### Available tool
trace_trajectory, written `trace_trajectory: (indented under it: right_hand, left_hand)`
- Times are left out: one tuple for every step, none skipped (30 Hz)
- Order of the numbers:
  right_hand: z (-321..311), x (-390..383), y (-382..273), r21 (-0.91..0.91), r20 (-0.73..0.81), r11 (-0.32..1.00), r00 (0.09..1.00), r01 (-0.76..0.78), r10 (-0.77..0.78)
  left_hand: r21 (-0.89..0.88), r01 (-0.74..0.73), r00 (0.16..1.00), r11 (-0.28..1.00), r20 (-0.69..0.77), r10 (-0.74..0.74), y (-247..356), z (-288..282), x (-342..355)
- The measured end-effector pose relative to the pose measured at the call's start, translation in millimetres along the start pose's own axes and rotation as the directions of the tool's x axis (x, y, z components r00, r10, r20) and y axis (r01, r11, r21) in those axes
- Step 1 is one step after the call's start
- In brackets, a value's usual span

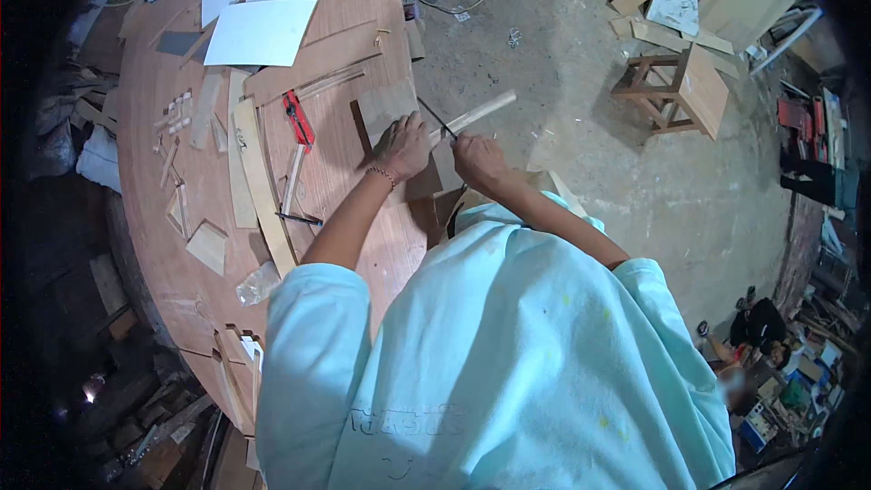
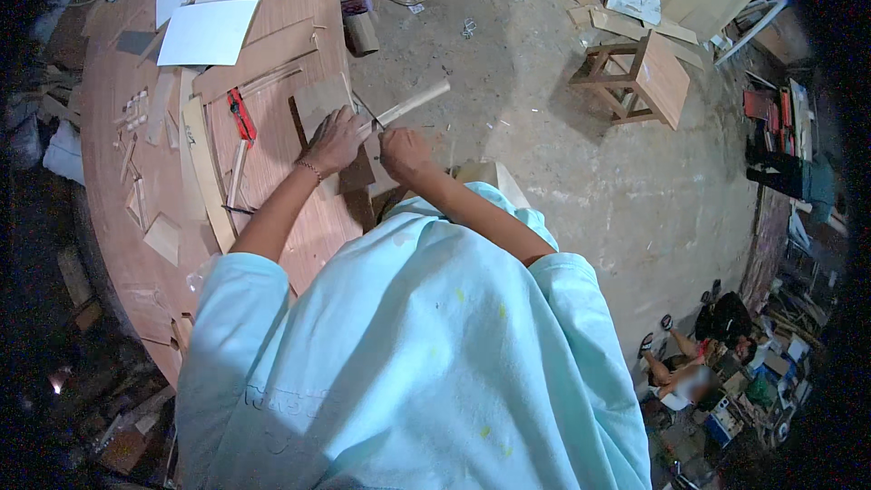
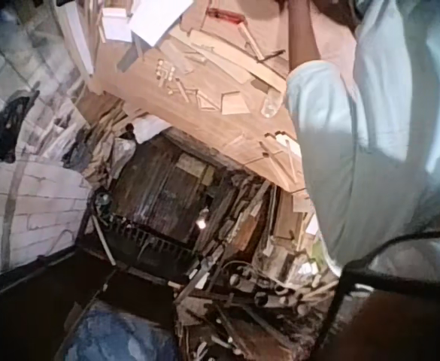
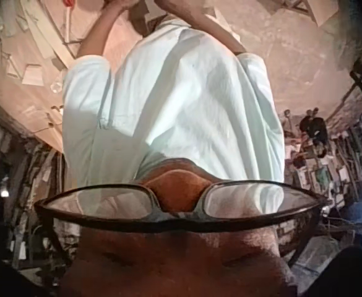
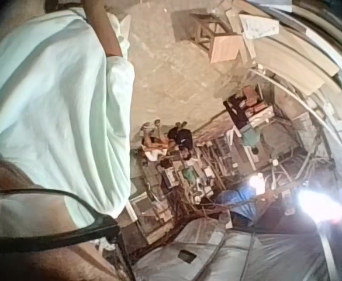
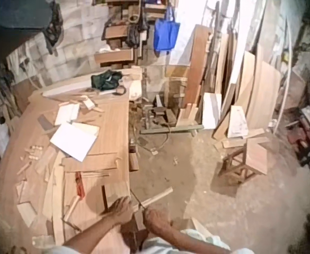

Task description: Assembling small wooden frames using glue and cutting wood with a handsaw.

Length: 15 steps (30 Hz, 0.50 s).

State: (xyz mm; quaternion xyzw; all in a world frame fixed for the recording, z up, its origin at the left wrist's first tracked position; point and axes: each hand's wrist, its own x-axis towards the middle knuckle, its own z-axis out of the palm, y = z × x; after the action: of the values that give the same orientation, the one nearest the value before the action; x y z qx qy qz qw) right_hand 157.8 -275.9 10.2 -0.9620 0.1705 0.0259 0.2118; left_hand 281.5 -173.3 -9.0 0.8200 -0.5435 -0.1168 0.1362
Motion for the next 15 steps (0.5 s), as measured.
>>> trace_trajectory:
  right_hand:
    - [3,1,0,0.002,-0.001,1.0,1.0,-0.011,0.011]
    - [5,1,-1,0.001,0.037,1.0,0.999,-0.031,0.031]
    - [6,-1,0,-0.002,0.076,0.999,0.996,-0.049,0.049]
    - [9,-3,3,-0.002,0.075,0.999,0.996,-0.052,0.052]
    - [11,-5,6,0.026,-0.033,1.0,0.999,0.004,-0.003]
    - [14,-7,9,0.048,-0.14,0.997,0.989,0.064,-0.056]
    - [9,-4,3,0.052,-0.139,0.996,0.988,0.077,-0.069]
    - [-2,-4,-3,0.062,-0.081,0.998,0.997,0.026,-0.021]
    - [-8,-4,-7,0.069,-0.021,0.997,0.999,-0.025,0.026]
    - [-7,-4,-5,0.068,-0.02,0.997,1.0,-0.02,0.021]
    - [-3,-3,-3,0.07,-0.005,0.998,1.0,-0.006,0.007]
    - [-2,-3,-2,0.072,0.012,0.997,1.0,0.008,-0.009]
    - [-4,-2,-4,0.073,0.017,0.997,1.0,0.015,-0.016]
    - [-8,-3,-7,0.001,0.067,1.0,0.998,0.018,-0.018]
    - [-10,-3,-10,-0.072,0.117,0.997,0.993,0.024,-0.016]
  left_hand:
    - [0.04,-0.016,0.993,0.999,0.118,0.011,1,-8,4]
    - [0.077,-0.036,0.972,0.996,0.234,0.017,5,-15,5]
    - [0.09,-0.066,0.97,0.994,0.24,0.042,8,-20,5]
    - [0.089,-0.069,0.97,0.994,0.24,0.046,9,-21,4]
    - [0.108,-0.096,0.983,0.99,0.169,0.077,11,-22,3]
    - [0.127,-0.119,0.99,0.985,0.097,0.107,13,-22,1]
    - [0.142,-0.061,0.995,0.988,0.092,0.048,14,-21,-2]
    - [0.143,-0.053,0.995,0.988,0.092,0.04,15,-18,-6]
    - [0.148,-0.039,0.999,0.988,-0.009,0.041,15,-14,-10]
    - [0.152,-0.03,0.993,0.988,-0.112,0.047,15,-11,-11]
    - [0.138,0.012,0.987,0.99,-0.158,0.01,15,-3,-12]
    - [0.138,0.018,0.987,0.99,-0.161,0.005,14,3,-11]
    - [0.194,0.041,0.987,0.98,-0.163,-0.009,14,5,-10]
    - [0.249,0.065,0.986,0.966,-0.165,-0.024,14,8,-10]
    - [0.238,0.071,0.99,0.969,-0.135,-0.04,13,11,-12]
